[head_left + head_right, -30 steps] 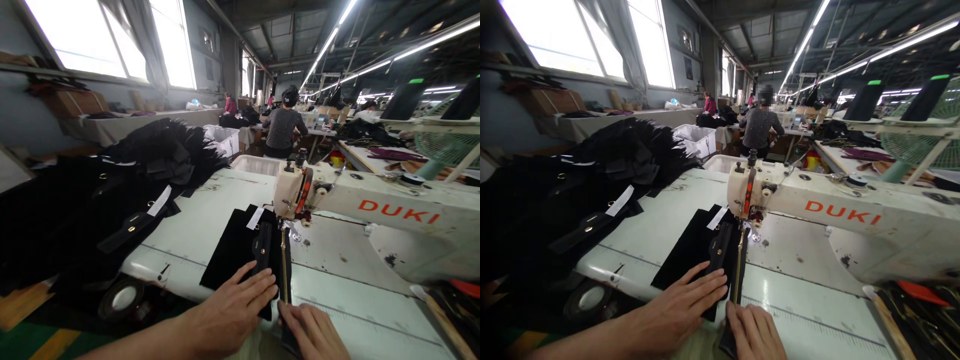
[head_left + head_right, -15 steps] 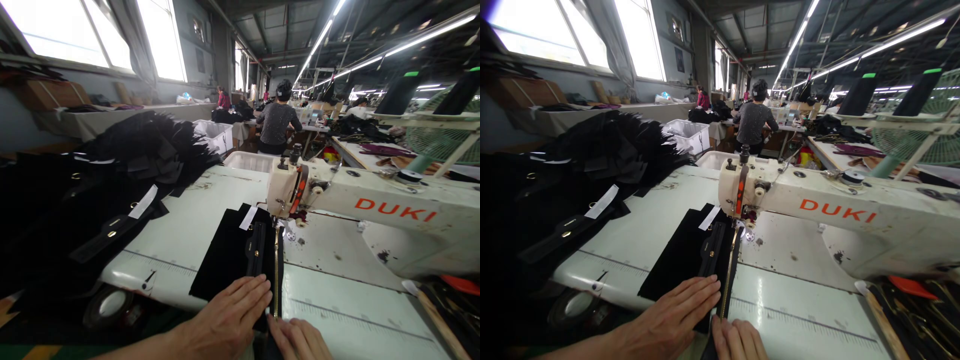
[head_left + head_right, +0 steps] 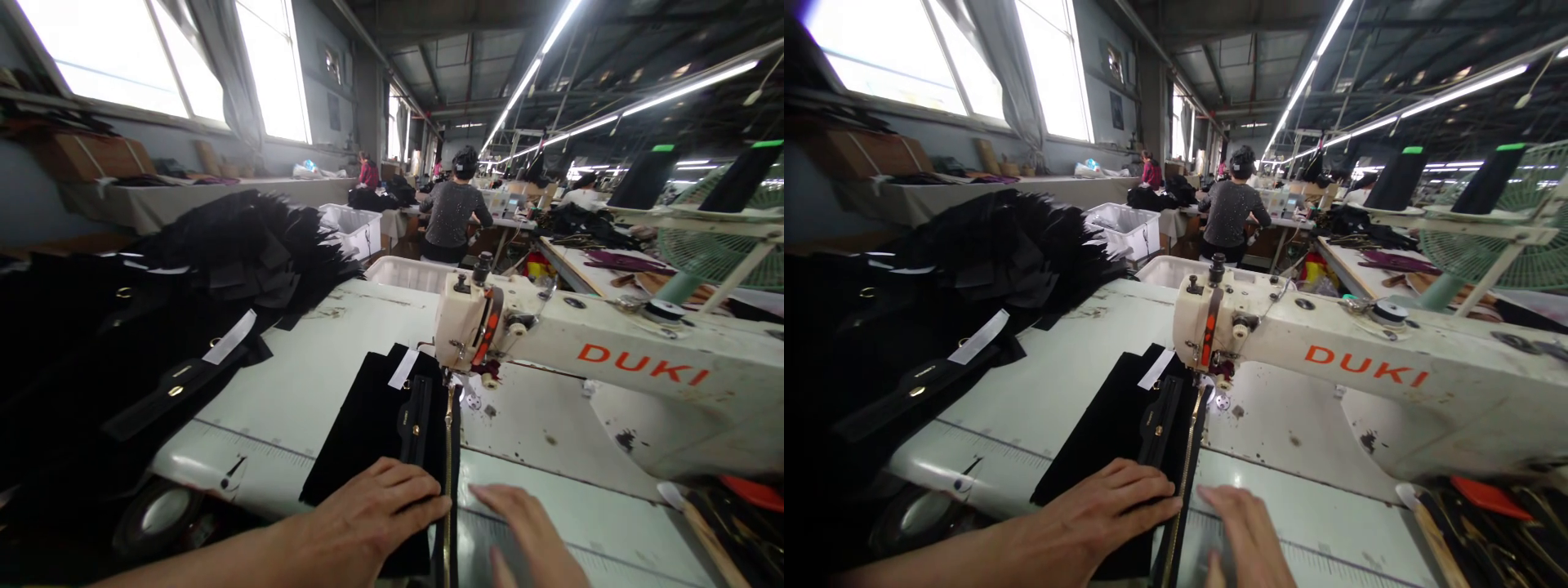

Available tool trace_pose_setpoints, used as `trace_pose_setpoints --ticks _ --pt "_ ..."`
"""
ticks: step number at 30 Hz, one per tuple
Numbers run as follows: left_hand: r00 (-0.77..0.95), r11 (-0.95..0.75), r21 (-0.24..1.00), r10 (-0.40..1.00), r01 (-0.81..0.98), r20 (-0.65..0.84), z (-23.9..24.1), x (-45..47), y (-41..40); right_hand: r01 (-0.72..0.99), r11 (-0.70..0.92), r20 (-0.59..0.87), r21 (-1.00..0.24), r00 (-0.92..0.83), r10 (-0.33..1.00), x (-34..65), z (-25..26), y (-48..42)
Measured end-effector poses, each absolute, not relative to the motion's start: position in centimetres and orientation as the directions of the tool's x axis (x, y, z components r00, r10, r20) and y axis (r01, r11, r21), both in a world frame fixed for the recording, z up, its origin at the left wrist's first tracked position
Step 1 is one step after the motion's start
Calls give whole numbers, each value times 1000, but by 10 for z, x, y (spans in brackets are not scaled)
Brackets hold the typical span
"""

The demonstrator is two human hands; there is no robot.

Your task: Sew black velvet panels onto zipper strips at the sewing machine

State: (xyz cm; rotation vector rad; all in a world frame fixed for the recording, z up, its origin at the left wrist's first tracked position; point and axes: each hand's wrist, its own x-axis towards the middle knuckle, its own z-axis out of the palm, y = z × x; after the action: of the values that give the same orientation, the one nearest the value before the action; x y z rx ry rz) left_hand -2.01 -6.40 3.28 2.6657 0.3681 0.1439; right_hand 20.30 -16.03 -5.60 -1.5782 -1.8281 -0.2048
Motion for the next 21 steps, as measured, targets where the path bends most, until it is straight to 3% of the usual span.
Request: trace_pose_setpoints --ticks 2,6,12,16,21 --pt "960 -884 408 274 228 57 36 -19 -65 915 151 542 -375 84 836 222 -53 -139" --pt "958 -920 325 267 220 107 41 -17 -67 934 107 449 -342 62 892 224 -46 -93" --pt "962 -962 189 227 198 148 35 -15 -62 950 99 417 -295 35 908 213 -22 -62" --pt "963 -968 187 200 166 183 27 -13 -59 971 95 451 -220 15 892 245 -7 -73" --pt "958 -972 202 166 119 234 25 -17 -58 943 308 517 -128 -202 832 261 -24 -89"
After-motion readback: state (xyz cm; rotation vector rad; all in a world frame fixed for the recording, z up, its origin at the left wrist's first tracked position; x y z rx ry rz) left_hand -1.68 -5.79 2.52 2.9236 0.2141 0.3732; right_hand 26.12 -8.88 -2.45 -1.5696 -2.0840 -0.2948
